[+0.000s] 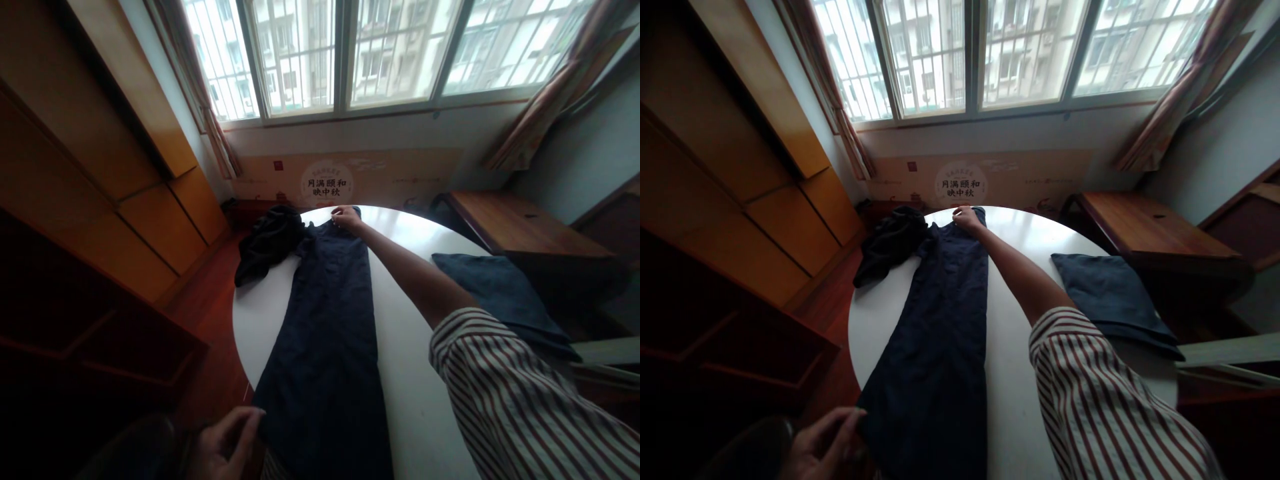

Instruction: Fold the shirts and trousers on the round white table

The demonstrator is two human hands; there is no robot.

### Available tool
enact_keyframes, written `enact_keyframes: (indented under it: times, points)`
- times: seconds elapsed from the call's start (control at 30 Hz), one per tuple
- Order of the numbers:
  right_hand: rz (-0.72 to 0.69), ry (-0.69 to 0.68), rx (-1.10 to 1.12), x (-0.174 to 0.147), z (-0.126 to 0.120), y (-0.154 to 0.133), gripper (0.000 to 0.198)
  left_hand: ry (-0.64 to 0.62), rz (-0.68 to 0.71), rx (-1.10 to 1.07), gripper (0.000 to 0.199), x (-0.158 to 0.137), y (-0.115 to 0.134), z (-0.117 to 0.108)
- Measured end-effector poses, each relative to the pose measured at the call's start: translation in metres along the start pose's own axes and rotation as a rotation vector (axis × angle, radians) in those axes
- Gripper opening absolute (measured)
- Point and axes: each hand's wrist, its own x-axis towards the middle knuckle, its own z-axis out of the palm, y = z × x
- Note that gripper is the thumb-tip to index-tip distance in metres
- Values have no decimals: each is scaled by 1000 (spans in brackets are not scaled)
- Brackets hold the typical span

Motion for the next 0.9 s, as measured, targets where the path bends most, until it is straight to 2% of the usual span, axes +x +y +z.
enact_keyframes:
  times: [0.07,0.1,0.17,0.23,0.33,0.4,0.5,0.6,0.67,0.73,0.83,0.9]
  points:
    - [-23,63,-56,-18,-15,13,11,125,167,181,37,35,28,-15]
    - [-36,92,-78,-30,-20,21,14,138,250,264,34,59,44,-17]
    - [-67,140,-111,-60,-25,41,20,92,451,379,30,118,79,-11]
    - [-132,197,-158,-91,-25,64,24,118,564,444,28,185,111,8]
    - [-236,329,-271,-128,-20,100,27,134,590,624,26,277,148,45]
    - [-224,386,-306,-139,-18,118,29,172,453,766,34,320,162,67]
    - [-195,405,-315,-140,-15,131,30,171,299,775,48,353,169,90]
    - [-205,399,-322,-134,-12,132,30,177,277,580,28,366,171,103]
    - [-210,392,-323,-132,-10,132,30,181,283,486,18,374,177,108]
    - [-211,385,-321,-132,-8,132,31,173,272,414,20,384,185,111]
    - [-203,373,-315,-134,-8,132,32,126,197,279,25,398,191,113]
    - [-196,364,-313,-134,-8,132,32,88,127,208,25,403,184,113]
